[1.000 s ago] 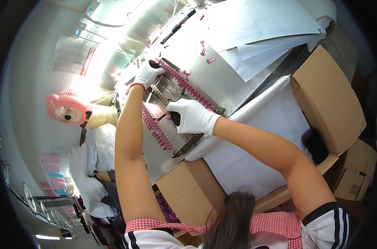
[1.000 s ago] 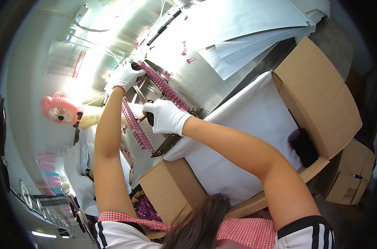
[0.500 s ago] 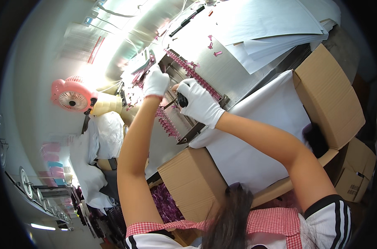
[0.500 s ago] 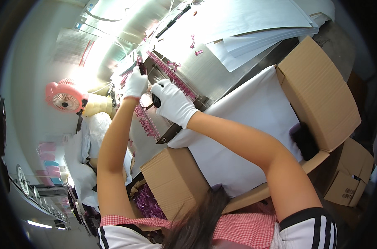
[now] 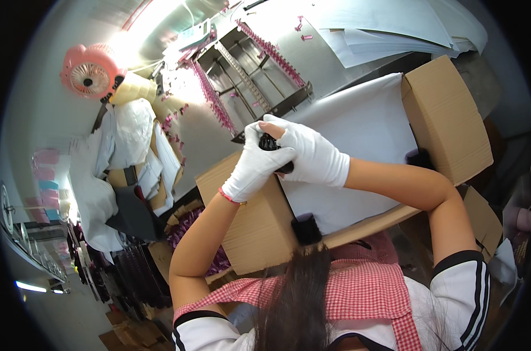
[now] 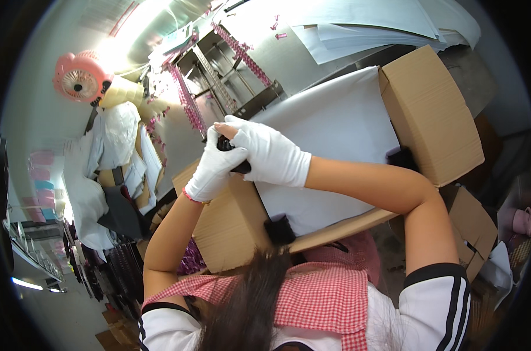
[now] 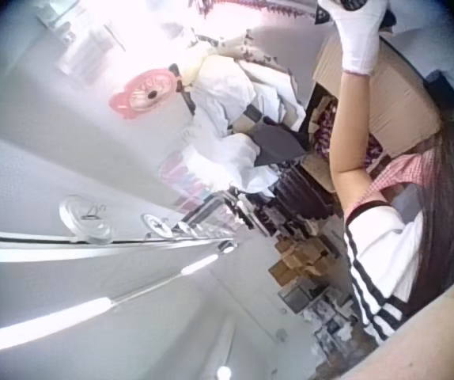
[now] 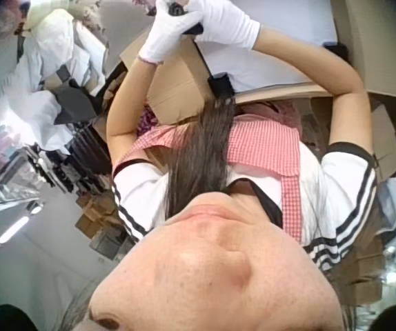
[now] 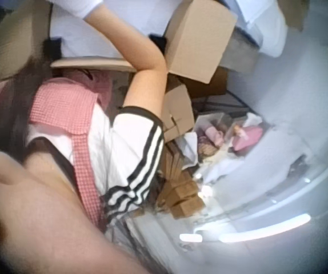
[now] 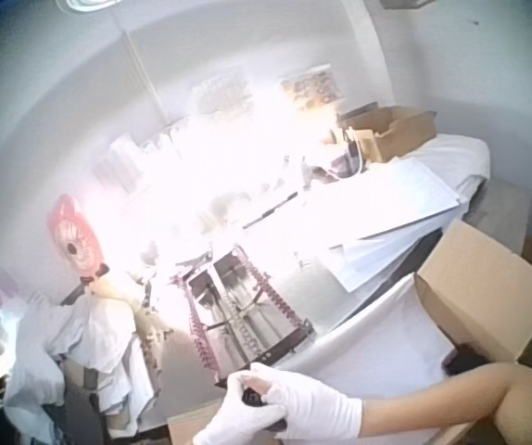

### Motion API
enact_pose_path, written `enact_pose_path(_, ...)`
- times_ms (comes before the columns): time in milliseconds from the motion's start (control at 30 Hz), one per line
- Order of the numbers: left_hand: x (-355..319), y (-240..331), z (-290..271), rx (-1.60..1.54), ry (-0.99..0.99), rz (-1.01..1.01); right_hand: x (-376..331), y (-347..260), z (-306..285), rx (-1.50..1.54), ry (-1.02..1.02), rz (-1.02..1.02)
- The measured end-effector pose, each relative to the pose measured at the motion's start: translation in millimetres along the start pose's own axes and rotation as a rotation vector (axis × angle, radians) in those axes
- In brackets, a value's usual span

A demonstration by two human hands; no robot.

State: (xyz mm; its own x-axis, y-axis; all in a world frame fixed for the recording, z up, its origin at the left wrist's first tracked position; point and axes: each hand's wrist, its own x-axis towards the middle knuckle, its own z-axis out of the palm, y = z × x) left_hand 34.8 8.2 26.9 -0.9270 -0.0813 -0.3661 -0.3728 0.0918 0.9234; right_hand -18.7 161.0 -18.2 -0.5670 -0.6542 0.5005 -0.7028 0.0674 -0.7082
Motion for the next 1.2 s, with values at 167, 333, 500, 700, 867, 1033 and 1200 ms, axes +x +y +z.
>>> enact_pose_path(167, -21.6, -35.5, 10.9, 0.14, -0.251, -0.072, -38.7, 8.1, -38.8, -0.105, -0.251, -0.122)
enact_pose_path(333, -23.7, -72.9, 18.8, 0.99, -0.58, 0.085, -29.1, 38.7, -59.9, -0.343, -0.096, -0.251)
enact_pose_path(500, -11.4, -110.0, 27.0, 1.044, -0.845, 0.027, 23.1, 57.0, -40.6, -0.469, -0.055, -0.442)
enact_pose_path(700, -9.3, -129.3, 41.3, 1.086, -0.807, -0.117, 68.4, 55.8, -15.3, -0.505, -0.163, -0.412)
enact_pose_path(867, -20.2, -136.9, 59.0, 1.159, -0.366, -0.134, 98.1, 71.3, 6.9, -0.652, -0.464, -0.127)
enact_pose_path(1033, -22.0, -127.2, 71.6, 1.165, -0.266, -0.297, 108.8, 84.3, 10.7, -0.761, -0.572, -0.407)
enact_pose_path(1200, -32.0, -105.0, 50.0, 0.884, -0.03, -0.105, 146.7, 56.4, -9.3, -0.706, -0.349, -0.505)
